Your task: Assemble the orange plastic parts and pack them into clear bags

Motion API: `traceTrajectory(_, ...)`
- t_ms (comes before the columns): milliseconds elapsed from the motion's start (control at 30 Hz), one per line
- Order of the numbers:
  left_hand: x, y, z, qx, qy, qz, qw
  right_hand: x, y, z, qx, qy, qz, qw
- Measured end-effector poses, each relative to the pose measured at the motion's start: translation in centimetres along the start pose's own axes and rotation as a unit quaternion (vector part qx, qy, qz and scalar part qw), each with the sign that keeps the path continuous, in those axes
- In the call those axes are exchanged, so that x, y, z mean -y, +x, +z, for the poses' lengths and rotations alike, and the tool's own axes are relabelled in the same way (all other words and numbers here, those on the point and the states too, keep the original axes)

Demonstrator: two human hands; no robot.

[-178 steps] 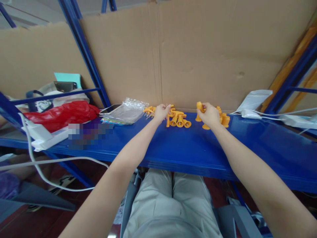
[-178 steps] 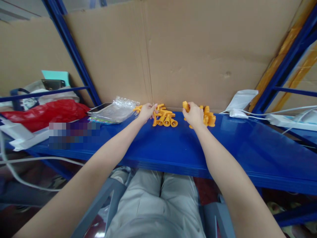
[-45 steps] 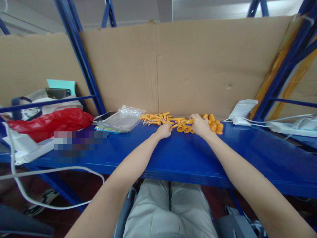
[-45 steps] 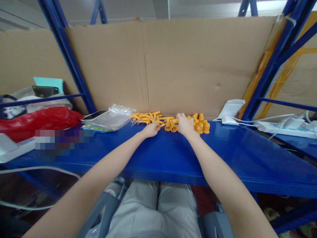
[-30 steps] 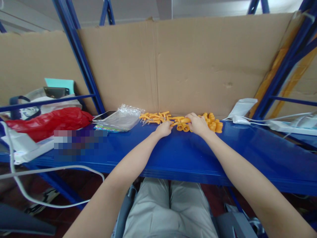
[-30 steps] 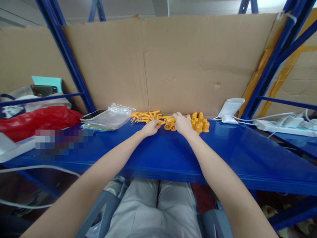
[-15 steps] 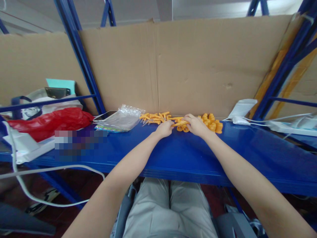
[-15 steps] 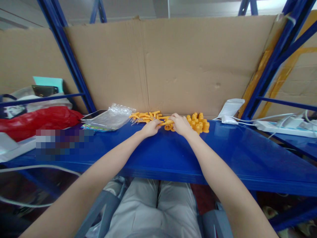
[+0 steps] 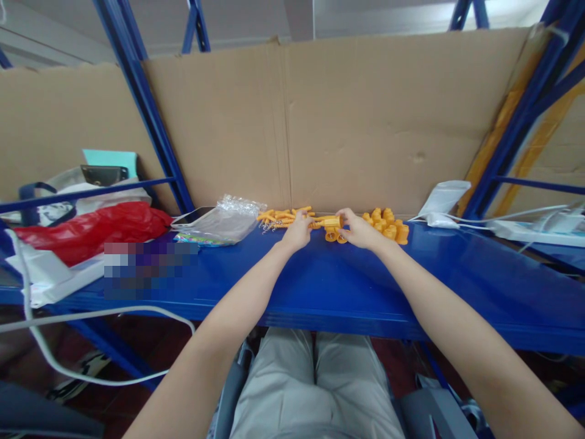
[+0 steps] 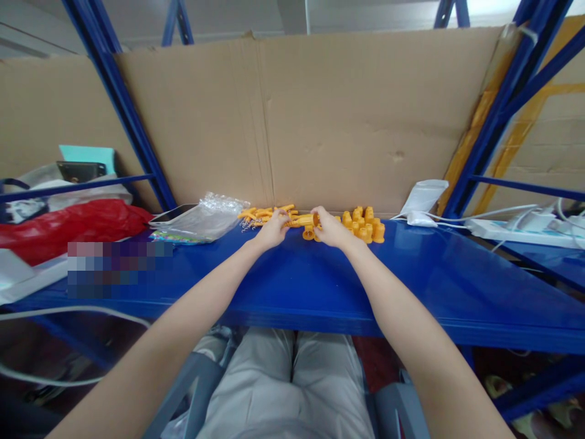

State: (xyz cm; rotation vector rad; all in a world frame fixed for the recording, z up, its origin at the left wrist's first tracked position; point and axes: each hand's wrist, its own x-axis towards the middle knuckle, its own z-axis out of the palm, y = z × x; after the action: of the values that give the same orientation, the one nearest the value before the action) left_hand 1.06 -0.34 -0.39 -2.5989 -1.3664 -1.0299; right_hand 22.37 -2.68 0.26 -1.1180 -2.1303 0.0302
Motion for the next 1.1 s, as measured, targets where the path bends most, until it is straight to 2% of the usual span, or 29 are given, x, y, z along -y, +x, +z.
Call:
traceTrajectory(100,0.0,0.0,-0.3,0.0,0.019,-0.034,0.999,0.5,-0.2,-0.2,0.025,-0.005,0.041,0.999)
traceTrajectory(233,-0.1,0.0,-0.8,0.06,0.043,-0.059,0.995,1.3,-0.2,-0.3,0.05,-0.026,0.076,0.996)
traceTrajectory(333,-0.2,0.1,-1.2,0.081,0.043,-0.068,0.993,1.5,-0.2,-0.4,0.056,-0.019,0.086,0.995)
traceTrajectory(500,-0.8,0.1,-1.4,0.092,0.006,-0.118,0.989,1.0,-0.2,-0.4,0.043,-0.011,0.088,0.995)
traceTrajectory(600,-1.1,-0.1,-1.3,0.126,-0.026,-0.166,0.978,0.6,-0.2,-0.3,0.041,0.009,0.092,0.995)
traceTrajectory(700,-1.2,-0.2,-1.2,0.147,-0.057,-0.185,0.97,0.3,-0.3,-0.2,0.04,0.035,0.122,0.991)
traceTrajectory(800,-1.1,-0.2,-1.3,0.13,-0.055,-0.163,0.976,0.2,-0.3,-0.3,0.036,0.048,0.147,0.987)
traceTrajectory(933,-0.8,-0.1,-1.3,0.067,-0.009,-0.103,0.992,0.2,-0.2,-0.4,0.032,0.053,0.159,0.985)
traceTrajectory(1100,-0.5,0.0,-1.0,0.052,-0.002,-0.104,0.993,0.3,-0.4,-0.4,0.024,0.078,0.153,0.985)
